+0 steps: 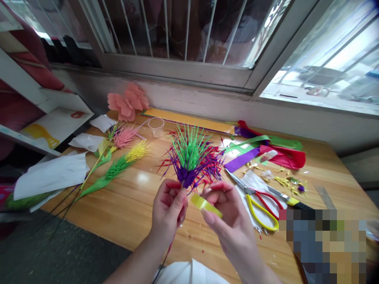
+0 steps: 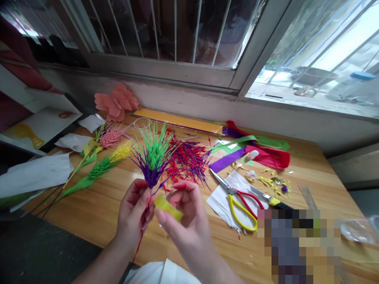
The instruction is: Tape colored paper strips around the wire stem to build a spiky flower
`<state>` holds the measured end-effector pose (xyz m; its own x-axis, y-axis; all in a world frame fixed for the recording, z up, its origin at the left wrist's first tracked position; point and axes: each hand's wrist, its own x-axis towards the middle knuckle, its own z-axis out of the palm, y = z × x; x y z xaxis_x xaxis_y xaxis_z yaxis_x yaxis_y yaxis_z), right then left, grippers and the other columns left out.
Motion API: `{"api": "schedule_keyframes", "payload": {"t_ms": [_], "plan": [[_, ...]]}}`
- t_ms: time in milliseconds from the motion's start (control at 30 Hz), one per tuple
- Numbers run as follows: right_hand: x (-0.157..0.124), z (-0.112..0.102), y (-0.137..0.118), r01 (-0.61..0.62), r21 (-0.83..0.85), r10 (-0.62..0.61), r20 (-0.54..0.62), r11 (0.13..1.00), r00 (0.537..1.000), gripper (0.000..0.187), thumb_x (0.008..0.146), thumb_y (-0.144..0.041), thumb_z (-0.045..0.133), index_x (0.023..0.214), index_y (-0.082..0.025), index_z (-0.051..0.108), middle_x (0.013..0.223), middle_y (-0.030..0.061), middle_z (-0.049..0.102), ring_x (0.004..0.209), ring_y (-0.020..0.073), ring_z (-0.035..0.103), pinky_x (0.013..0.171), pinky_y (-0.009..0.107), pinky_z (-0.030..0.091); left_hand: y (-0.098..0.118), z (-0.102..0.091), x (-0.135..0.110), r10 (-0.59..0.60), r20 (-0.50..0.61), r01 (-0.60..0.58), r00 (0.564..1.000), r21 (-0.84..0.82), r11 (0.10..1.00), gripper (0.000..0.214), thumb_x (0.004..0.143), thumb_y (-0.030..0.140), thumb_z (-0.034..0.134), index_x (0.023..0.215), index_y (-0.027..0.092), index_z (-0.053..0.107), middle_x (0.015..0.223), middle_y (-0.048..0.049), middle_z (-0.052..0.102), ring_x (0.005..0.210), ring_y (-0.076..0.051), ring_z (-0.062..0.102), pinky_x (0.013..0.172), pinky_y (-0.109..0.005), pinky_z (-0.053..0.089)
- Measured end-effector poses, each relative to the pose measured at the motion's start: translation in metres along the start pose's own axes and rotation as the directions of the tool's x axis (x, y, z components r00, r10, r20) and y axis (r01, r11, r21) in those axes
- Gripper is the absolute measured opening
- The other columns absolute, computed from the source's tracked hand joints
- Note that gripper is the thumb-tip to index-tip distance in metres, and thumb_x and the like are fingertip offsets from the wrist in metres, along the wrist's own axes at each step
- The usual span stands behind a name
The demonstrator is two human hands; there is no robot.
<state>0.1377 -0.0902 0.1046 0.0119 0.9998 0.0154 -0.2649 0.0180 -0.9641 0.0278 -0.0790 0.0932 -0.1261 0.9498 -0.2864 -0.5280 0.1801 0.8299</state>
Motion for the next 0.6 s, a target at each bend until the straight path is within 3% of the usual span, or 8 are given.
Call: {"api": "schedule_keyframes", "payload": {"t_ms": [100,167,267,367,467,600], "plan": [[0.008,0.000,-0.002,-0.267,0.095,0.268,-0.004,0.959,0.963,0.031,0.068,-0.032,0.072,0.093,-0.024,0.055,0.077,-0.0020,0.052,0.066,0.0099,0.049,0.057,0.019,0.042,0.000,-0.004,0.000,-0.008,0.022,0.008,1.000,-0.015,1.000,0.030,0.067,0.041,0.068,0.076,0.020,0.049,0.045,0.0091,0.045,0.030,0.000,0.028,0.028,-0.009,0.019],[0.011,-0.002,-0.004,-0.364,0.102,0.362,0.033,0.926,0.931,0.031,0.067,-0.037,0.072,0.091,-0.021,0.058,0.082,0.0001,0.055,0.065,0.0101,0.050,0.056,0.020,0.042,0.000,-0.006,0.000,-0.003,0.031,0.004,1.000,-0.035,0.999,0.031,0.066,0.041,0.069,0.076,0.020,0.049,0.045,0.0090,0.045,0.030,-0.001,0.028,0.028,-0.009,0.020],[0.012,-0.004,-0.008,-0.303,0.098,0.301,0.036,0.948,0.953,0.031,0.069,-0.042,0.069,0.092,-0.022,0.060,0.080,0.0005,0.056,0.065,0.0110,0.050,0.055,0.020,0.042,0.000,-0.007,0.002,-0.010,0.051,0.012,0.999,-0.034,0.999,0.032,0.062,0.038,0.073,0.074,0.019,0.051,0.048,0.0088,0.047,0.030,0.000,0.028,0.028,-0.009,0.020],[0.014,-0.005,-0.011,-0.277,0.132,0.281,-0.016,0.952,0.960,0.027,0.072,-0.042,0.066,0.091,-0.024,0.059,0.075,-0.0007,0.057,0.066,0.0117,0.052,0.053,0.019,0.041,0.001,-0.005,0.004,0.005,-0.005,-0.005,1.000,-0.011,1.000,0.031,0.058,0.032,0.076,0.073,0.018,0.053,0.051,0.0091,0.047,0.032,0.002,0.028,0.029,-0.009,0.019],[0.020,-0.006,-0.009,-0.382,0.154,0.393,-0.043,0.911,0.919,0.026,0.068,-0.042,0.069,0.081,-0.020,0.061,0.068,-0.0012,0.058,0.061,0.0111,0.053,0.049,0.019,0.039,0.003,-0.004,0.006,0.059,-0.027,-0.058,0.998,0.030,0.998,0.030,0.055,0.029,0.078,0.072,0.018,0.057,0.054,0.0084,0.049,0.034,0.002,0.029,0.029,-0.010,0.016],[0.031,-0.008,-0.005,-0.479,0.136,0.484,0.002,0.867,0.875,0.030,0.059,-0.042,0.075,0.068,-0.015,0.063,0.061,0.0001,0.060,0.053,0.0105,0.053,0.048,0.021,0.038,0.005,-0.007,0.009,0.063,0.031,-0.066,0.998,0.103,0.993,0.024,0.056,0.026,0.077,0.069,0.018,0.058,0.050,0.0090,0.047,0.033,0.002,0.028,0.029,-0.012,0.014]]}}
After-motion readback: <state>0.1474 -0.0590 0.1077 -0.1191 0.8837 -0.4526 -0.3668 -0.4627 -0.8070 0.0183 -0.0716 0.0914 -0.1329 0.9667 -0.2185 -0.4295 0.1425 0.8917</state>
